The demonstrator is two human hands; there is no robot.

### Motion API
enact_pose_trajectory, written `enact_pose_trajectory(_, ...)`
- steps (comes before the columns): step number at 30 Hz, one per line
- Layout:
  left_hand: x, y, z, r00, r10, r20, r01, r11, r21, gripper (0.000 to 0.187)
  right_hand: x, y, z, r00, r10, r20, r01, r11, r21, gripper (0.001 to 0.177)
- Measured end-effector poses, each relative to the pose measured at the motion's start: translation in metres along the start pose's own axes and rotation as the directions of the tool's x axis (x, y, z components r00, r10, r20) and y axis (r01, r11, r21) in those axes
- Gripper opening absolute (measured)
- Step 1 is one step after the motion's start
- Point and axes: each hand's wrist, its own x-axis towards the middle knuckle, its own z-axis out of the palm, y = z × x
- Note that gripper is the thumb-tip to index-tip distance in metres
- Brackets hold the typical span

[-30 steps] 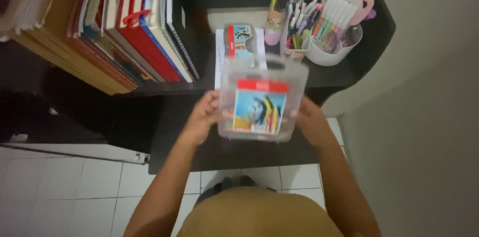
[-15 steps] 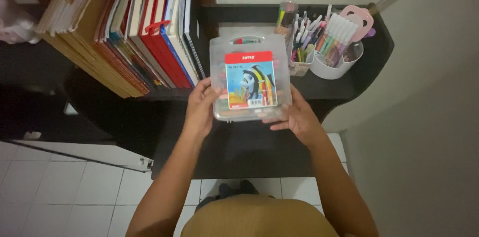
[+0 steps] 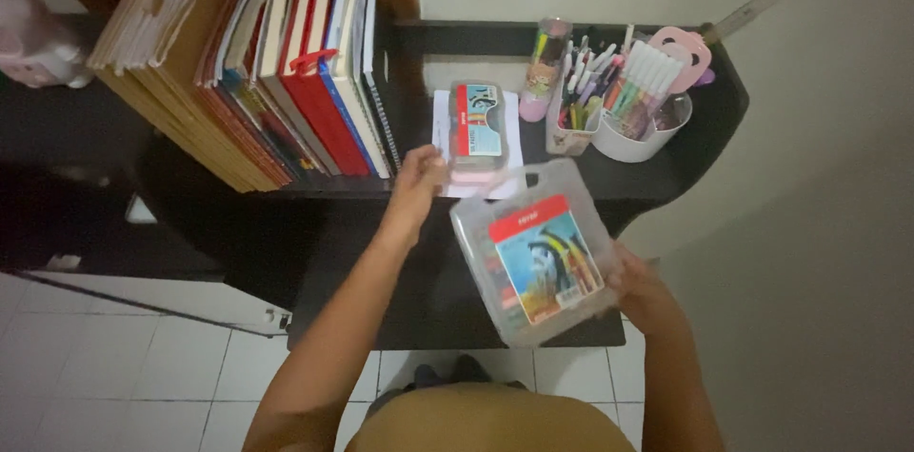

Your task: Organizing notebooks and various stationery items on a desk.

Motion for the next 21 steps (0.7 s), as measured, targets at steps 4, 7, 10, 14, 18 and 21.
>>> enact_pose_trajectory(4, -0.003, 0.004, 0.015, 0.963, 0.264, -0.047, -0.254, 0.954, 0.159, 0.035, -0.021, 0.038, -0.016, 0.99, 0.14, -0.004, -0.14, 0.99, 0.027, 0.086)
enact_pose_trajectory(7, -0.053, 0.031, 0.028, 0.825, 0.56, -0.08, -0.5, 0.788, 0.358, 0.024, -0.023, 0.047, 0.011, 0.939, 0.333, -0.089, -0.335, 0.942, -0.004, 0.099)
enact_pose_trajectory(10, -0.1, 0.007, 0.025, 0.813, 0.581, -0.046, -0.445, 0.67, 0.594, 0.012, -0.021, 0.072, 0.038, 0.881, 0.46, -0.112, -0.457, 0.888, 0.045, 0.103)
enact_pose_trajectory(14, -0.131, -0.101, 0.005, 0.895, 0.444, -0.045, -0.331, 0.729, 0.599, 0.022, -0.014, 0.12, 0.054, 0.879, 0.472, -0.075, -0.463, 0.88, 0.108, 0.098)
enact_pose_trajectory(18, -0.123, -0.227, -0.025, 0.984, -0.063, -0.165, 0.141, 0.847, 0.513, 0.043, 0.011, 0.131, 0.084, 0.836, 0.535, -0.121, -0.498, 0.832, 0.244, 0.095)
enact_pose_trajectory(21, -0.118, -0.249, -0.038, 0.934, -0.348, -0.084, 0.357, 0.893, 0.273, 0.037, 0.021, 0.147, 0.092, 0.808, 0.572, -0.142, -0.518, 0.804, 0.293, 0.092)
